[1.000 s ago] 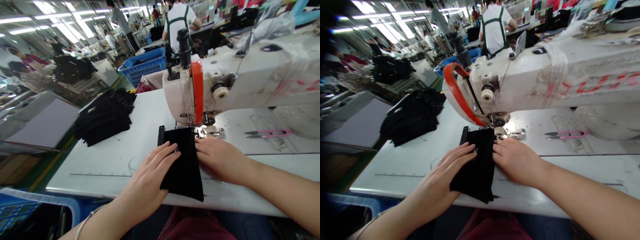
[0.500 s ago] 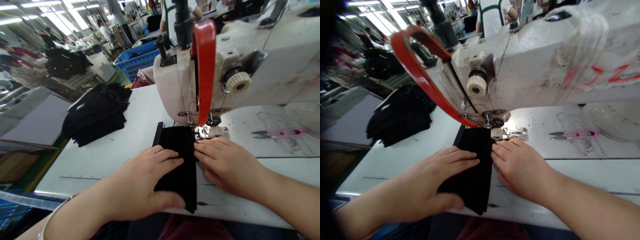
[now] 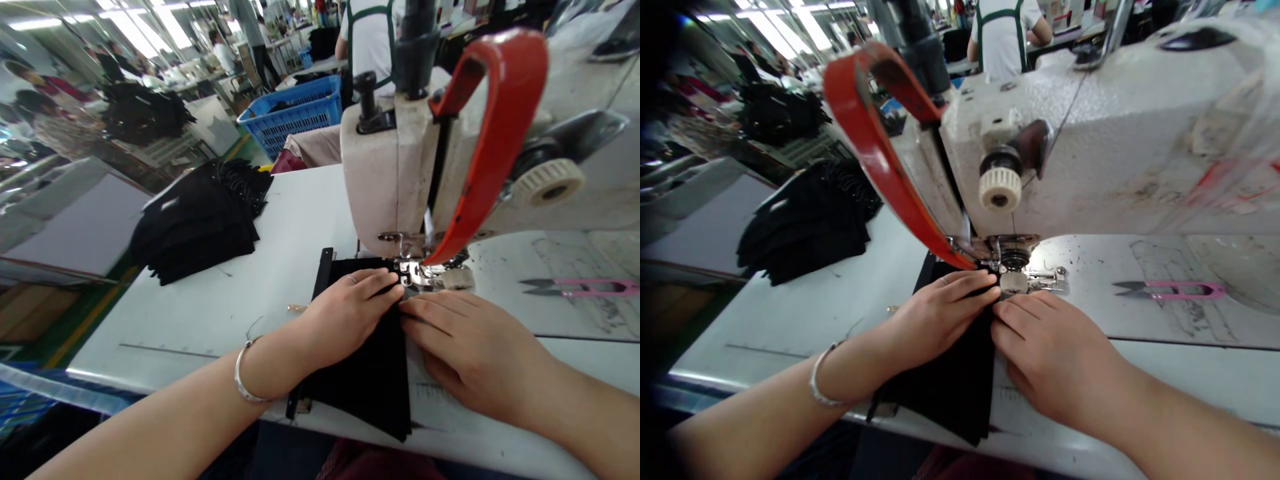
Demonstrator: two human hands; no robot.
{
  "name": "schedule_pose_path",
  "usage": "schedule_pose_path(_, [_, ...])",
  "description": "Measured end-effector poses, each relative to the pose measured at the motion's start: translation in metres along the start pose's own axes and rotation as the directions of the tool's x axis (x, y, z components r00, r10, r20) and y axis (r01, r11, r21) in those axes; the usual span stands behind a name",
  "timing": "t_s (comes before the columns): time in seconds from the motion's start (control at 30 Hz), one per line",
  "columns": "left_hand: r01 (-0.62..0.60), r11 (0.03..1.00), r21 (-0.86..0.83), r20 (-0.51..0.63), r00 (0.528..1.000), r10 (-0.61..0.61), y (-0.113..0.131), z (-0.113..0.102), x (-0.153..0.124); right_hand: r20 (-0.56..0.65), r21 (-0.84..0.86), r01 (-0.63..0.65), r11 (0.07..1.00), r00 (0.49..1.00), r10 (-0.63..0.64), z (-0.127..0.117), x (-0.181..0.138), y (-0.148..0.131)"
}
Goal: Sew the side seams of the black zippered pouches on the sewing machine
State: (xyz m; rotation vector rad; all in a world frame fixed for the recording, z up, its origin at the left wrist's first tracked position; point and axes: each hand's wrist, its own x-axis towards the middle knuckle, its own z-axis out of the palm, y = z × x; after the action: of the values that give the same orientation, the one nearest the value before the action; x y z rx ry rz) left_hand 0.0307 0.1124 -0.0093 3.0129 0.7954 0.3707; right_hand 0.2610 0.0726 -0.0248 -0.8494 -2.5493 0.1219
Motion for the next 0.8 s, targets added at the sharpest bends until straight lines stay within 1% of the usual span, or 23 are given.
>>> schedule_pose_path(0.1, [0.017, 1.000, -0.011, 0.012, 1.000, -0.017, -0.005, 0.002, 0.004, 0.037, 0.050, -0.035, 0.998, 0.999, 0.033, -0.004, 0.001, 0.007])
schedule_pose_path(0.17, [0.037, 0.999, -0.033, 0.054, 0.998, -0.035, 0.000, -0.004, 0.002, 0.090, 0.127, -0.051, 0.991, 0.995, 0.039, -0.011, 0.000, 0.011])
schedule_pose_path(0.27, [0.103, 0.986, -0.130, 0.149, 0.985, -0.083, 0.026, -0.022, -0.012, 0.183, 0.234, -0.064, 0.970, 0.983, 0.021, -0.024, -0.006, 0.007])
schedule_pose_path(0.33, [0.120, 0.971, -0.208, 0.160, 0.983, -0.088, 0.050, -0.032, -0.028, 0.205, 0.267, -0.085, 0.960, 0.978, 0.029, -0.029, -0.014, -0.003])
schedule_pose_path(0.37, [0.111, 0.967, -0.229, 0.137, 0.987, -0.080, 0.060, -0.034, -0.036, 0.200, 0.278, -0.096, 0.956, 0.979, 0.040, -0.029, -0.019, -0.009])
schedule_pose_path(0.43, [0.093, 0.962, -0.257, 0.033, 0.996, -0.087, 0.077, -0.031, -0.051, 0.162, 0.293, -0.104, 0.950, 0.985, 0.058, -0.026, -0.029, -0.023])
schedule_pose_path(0.5, [0.110, 0.942, -0.316, -0.086, 0.986, -0.144, 0.085, -0.023, -0.060, 0.094, 0.294, -0.096, 0.951, 0.993, 0.071, -0.018, -0.037, -0.037])
schedule_pose_path(0.57, [0.181, 0.888, -0.423, -0.153, 0.951, -0.267, 0.088, -0.014, -0.063, 0.025, 0.269, -0.093, 0.959, 0.996, 0.089, -0.008, -0.041, -0.049])
schedule_pose_path(0.63, [0.261, 0.813, -0.521, -0.183, 0.896, -0.405, 0.088, -0.008, -0.061, -0.035, 0.220, -0.092, 0.971, 0.994, 0.102, 0.001, -0.043, -0.059])
schedule_pose_path(0.67, [0.281, 0.785, -0.552, -0.199, 0.869, -0.452, 0.089, -0.006, -0.060, -0.062, 0.186, -0.083, 0.979, 0.993, 0.096, 0.005, -0.044, -0.062])
schedule_pose_path(0.73, [0.265, 0.781, -0.566, -0.260, 0.841, -0.474, 0.090, -0.004, -0.057, -0.112, 0.112, -0.055, 0.992, 0.991, 0.067, 0.011, -0.046, -0.068])
schedule_pose_path(0.8, [0.229, 0.813, -0.535, -0.309, 0.842, -0.441, 0.092, -0.002, -0.056, -0.165, 0.063, -0.021, 0.998, 0.986, 0.031, 0.015, -0.048, -0.071])
